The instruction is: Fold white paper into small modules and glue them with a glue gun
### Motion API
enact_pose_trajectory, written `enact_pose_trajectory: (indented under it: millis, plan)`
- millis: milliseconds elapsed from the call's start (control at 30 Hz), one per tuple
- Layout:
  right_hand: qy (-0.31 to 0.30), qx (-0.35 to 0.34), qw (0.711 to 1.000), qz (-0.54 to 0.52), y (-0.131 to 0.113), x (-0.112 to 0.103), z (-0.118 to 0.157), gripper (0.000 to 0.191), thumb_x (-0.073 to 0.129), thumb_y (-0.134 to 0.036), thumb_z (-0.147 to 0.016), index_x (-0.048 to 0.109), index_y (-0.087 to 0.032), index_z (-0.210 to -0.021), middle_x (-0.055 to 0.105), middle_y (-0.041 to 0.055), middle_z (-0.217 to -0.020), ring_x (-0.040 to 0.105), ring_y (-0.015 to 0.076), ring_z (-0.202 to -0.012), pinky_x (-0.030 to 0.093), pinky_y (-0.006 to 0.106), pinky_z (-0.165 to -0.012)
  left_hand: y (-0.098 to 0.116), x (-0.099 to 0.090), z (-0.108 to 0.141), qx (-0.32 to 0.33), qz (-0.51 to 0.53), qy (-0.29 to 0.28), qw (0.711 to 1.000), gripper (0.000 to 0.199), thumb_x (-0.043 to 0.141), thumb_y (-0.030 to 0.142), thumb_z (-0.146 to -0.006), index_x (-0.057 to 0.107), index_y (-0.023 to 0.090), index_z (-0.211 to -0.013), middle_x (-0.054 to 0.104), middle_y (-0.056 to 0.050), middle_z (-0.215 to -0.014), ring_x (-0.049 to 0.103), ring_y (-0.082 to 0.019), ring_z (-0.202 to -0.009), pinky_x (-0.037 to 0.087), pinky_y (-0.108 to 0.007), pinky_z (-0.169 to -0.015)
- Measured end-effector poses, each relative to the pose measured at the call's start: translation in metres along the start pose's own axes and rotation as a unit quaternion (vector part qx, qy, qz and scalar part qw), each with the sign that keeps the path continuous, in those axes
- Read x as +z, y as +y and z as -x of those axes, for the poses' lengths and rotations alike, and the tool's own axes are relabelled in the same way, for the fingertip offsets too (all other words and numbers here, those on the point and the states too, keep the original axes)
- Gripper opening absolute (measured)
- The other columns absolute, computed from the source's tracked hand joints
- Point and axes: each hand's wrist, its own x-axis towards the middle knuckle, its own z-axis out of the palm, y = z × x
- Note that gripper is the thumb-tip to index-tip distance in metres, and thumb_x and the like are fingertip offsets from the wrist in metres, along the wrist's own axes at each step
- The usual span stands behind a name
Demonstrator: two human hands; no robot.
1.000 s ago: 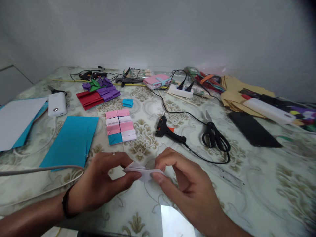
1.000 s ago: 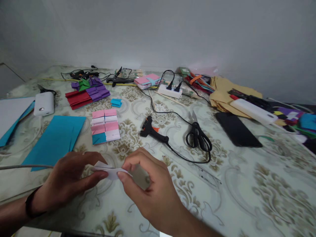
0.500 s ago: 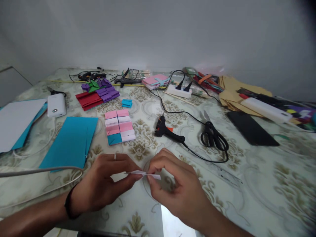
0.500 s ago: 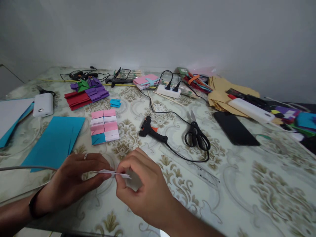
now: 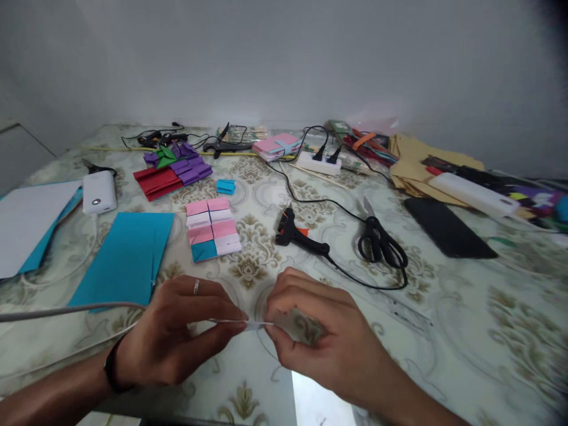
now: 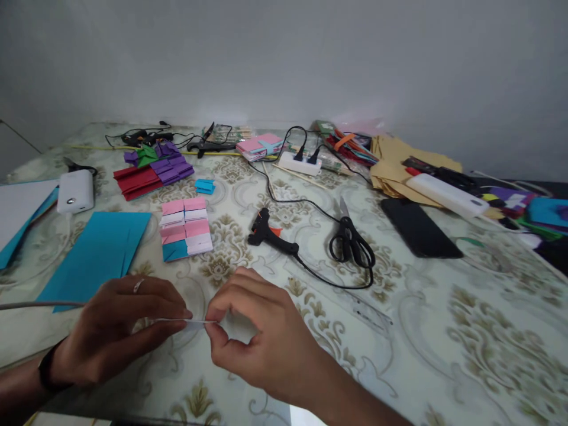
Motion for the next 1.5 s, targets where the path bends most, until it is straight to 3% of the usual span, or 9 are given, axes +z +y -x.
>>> enact_pose_trajectory:
  millis: [167, 333, 433, 567, 733, 967, 1267, 1500]
  plan:
    - [0.005, -0.006, 1.000, 0.002, 0.006, -0.011, -0.003, 0.016, 0.070, -0.004, -0.090, 0.068, -0.020, -0.087, 0.068, -0.0006, -0.081, 0.065, 0.0138, -0.078, 0.051, 0.029, -0.074, -0.002, -0.001, -0.001, -0.044, -0.008, 0.005, 0.999, 0.016, 0.064, 0.020, -0.105, 0.079, 0.025, -0.104, 0.084, -0.001, -0.090, 0.080, -0.018, -0.077, 0.060, -0.026, -0.066]
    - [-0.004, -0.025, 1.000, 0.004, 0.008, -0.020, -0.006, 0.020, 0.065, -0.002, -0.096, 0.073, -0.021, -0.094, 0.074, 0.0012, -0.090, 0.070, 0.0137, -0.086, 0.054, 0.027, -0.079, -0.007, 0.003, 0.002, -0.070, -0.083, 0.086, 0.990, 0.023, 0.068, 0.026, -0.103, 0.074, 0.029, -0.126, 0.086, 0.001, -0.102, 0.081, -0.017, -0.077, 0.061, -0.023, -0.063]
    - [-0.021, -0.014, 1.000, 0.002, 0.005, -0.020, -0.006, 0.017, 0.062, -0.006, -0.093, 0.071, -0.020, -0.094, 0.074, 0.0035, -0.093, 0.070, 0.0167, -0.088, 0.055, 0.030, -0.079, -0.011, 0.008, 0.006, -0.034, -0.123, 0.105, 0.986, 0.022, 0.069, 0.021, -0.102, 0.069, 0.031, -0.122, 0.086, 0.002, -0.097, 0.081, -0.016, -0.073, 0.062, -0.022, -0.062]
    - [-0.020, 0.036, 0.999, -0.002, 0.003, -0.010, -0.004, 0.009, 0.065, -0.015, -0.095, 0.067, -0.020, -0.088, 0.071, 0.0029, -0.088, 0.068, 0.0163, -0.081, 0.054, 0.029, -0.073, -0.012, 0.012, 0.006, 0.045, -0.158, 0.056, 0.985, 0.030, 0.058, 0.005, -0.099, 0.067, 0.029, -0.115, 0.083, 0.003, -0.085, 0.079, -0.015, -0.065, 0.060, -0.023, -0.059]
    - [-0.002, 0.071, 0.997, 0.039, 0.006, 0.001, -0.002, 0.014, 0.071, -0.008, -0.091, 0.070, -0.021, -0.087, 0.071, -0.0004, -0.083, 0.068, 0.0136, -0.077, 0.051, 0.025, -0.071, -0.012, 0.014, 0.003, 0.082, -0.168, 0.027, 0.982, 0.038, 0.051, -0.001, -0.098, 0.065, 0.025, -0.122, 0.083, 0.001, -0.087, 0.077, -0.014, -0.064, 0.059, -0.020, -0.056]
    - [0.001, 0.022, 0.997, 0.077, 0.009, 0.003, 0.000, 0.015, 0.068, -0.007, -0.092, 0.071, -0.019, -0.084, 0.070, 0.0008, -0.079, 0.065, 0.0160, -0.077, 0.051, 0.030, -0.074, -0.019, 0.018, 0.003, 0.046, -0.169, 0.050, 0.983, 0.007, 0.068, 0.020, -0.103, 0.073, 0.023, -0.106, 0.079, -0.007, -0.121, 0.081, -0.020, -0.102, 0.066, -0.029, -0.088]
    - [-0.008, -0.023, 0.996, 0.091, 0.004, 0.011, 0.003, 0.016, 0.063, -0.004, -0.088, 0.066, -0.018, -0.083, 0.067, 0.0023, -0.080, 0.061, 0.0184, -0.079, 0.049, 0.033, -0.074, -0.008, 0.021, 0.004, 0.025, -0.123, 0.054, 0.991, 0.020, 0.067, 0.004, -0.090, 0.071, 0.024, -0.091, 0.060, -0.007, -0.132, 0.067, -0.023, -0.124, 0.058, -0.036, -0.104]
    - [-0.010, 0.036, 0.998, 0.055, 0.007, -0.004, -0.003, 0.021, 0.060, -0.001, -0.079, 0.061, -0.022, -0.079, 0.063, -0.0022, -0.075, 0.060, 0.0165, -0.075, 0.047, 0.031, -0.073, -0.011, 0.000, -0.001, -0.012, -0.113, 0.078, 0.990, 0.023, 0.068, 0.004, -0.089, 0.070, 0.026, -0.093, 0.057, -0.003, -0.133, 0.061, -0.023, -0.127, 0.056, -0.040, -0.109]
